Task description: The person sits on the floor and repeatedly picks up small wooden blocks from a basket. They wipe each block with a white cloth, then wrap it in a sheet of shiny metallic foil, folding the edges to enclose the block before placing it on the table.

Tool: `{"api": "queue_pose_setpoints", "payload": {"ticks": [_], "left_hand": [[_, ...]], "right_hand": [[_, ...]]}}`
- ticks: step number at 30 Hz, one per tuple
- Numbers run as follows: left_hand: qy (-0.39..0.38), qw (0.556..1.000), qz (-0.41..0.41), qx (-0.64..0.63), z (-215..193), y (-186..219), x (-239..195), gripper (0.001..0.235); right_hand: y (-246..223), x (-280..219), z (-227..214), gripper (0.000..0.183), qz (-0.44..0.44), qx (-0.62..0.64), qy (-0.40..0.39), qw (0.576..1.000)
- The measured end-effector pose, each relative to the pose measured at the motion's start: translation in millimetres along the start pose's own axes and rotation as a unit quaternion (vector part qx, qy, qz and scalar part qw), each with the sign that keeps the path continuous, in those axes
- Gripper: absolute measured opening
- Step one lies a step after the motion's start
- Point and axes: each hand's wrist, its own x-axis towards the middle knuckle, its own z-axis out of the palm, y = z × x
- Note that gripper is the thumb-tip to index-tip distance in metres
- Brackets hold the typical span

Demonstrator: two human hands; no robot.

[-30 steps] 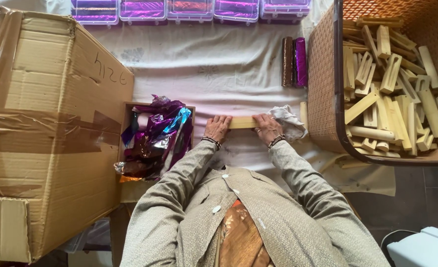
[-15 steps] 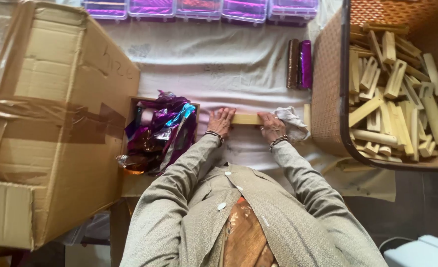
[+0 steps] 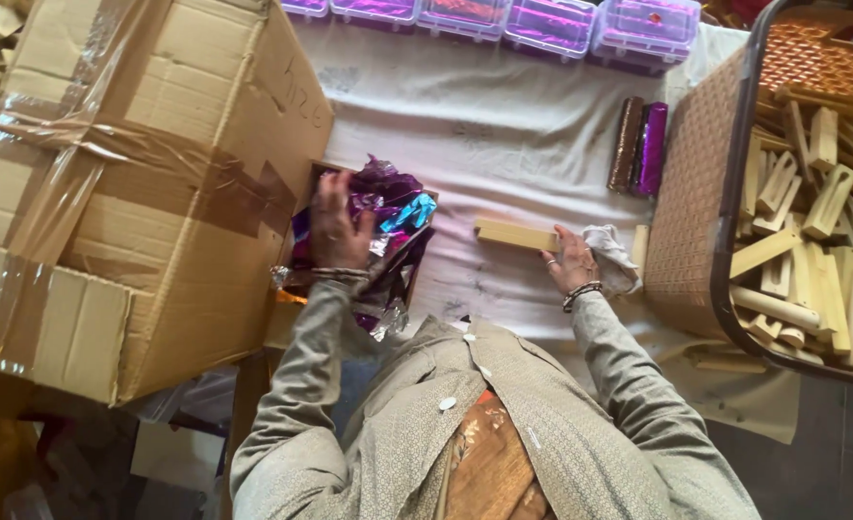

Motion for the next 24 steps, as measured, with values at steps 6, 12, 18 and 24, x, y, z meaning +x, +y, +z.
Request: {"api": "queue_pose_setpoints", "payload": {"ticks": [6,12,18,24], "left_hand": [[-0.278,0.96,-0.007,0.015,34.8,-85.1,-67.4,0.069],[-0.356,0.917,-0.003,0.179,59.8,-39.6,-121.9,0.082],[-0.372,0.914,-0.031,0.158,38.8,-25.7,-115.8,0.082],[-0.375,0.927,-0.015,0.023,27.3,-60.7,-84.7,0.061]], "right_hand": [[-58.3,15.2,-20.4,0.066,0.029,-0.133,-0.013,0.991],[-172.5,24.9,-11.6,0.059,-0.26,-0.092,0.136,0.952],[-245.4,16.5,37.5,0.075,-0.412,-0.103,0.033,0.905],[-237.5,9.1,63.8,0.071,-0.329,-0.229,-0.209,0.892]]}}
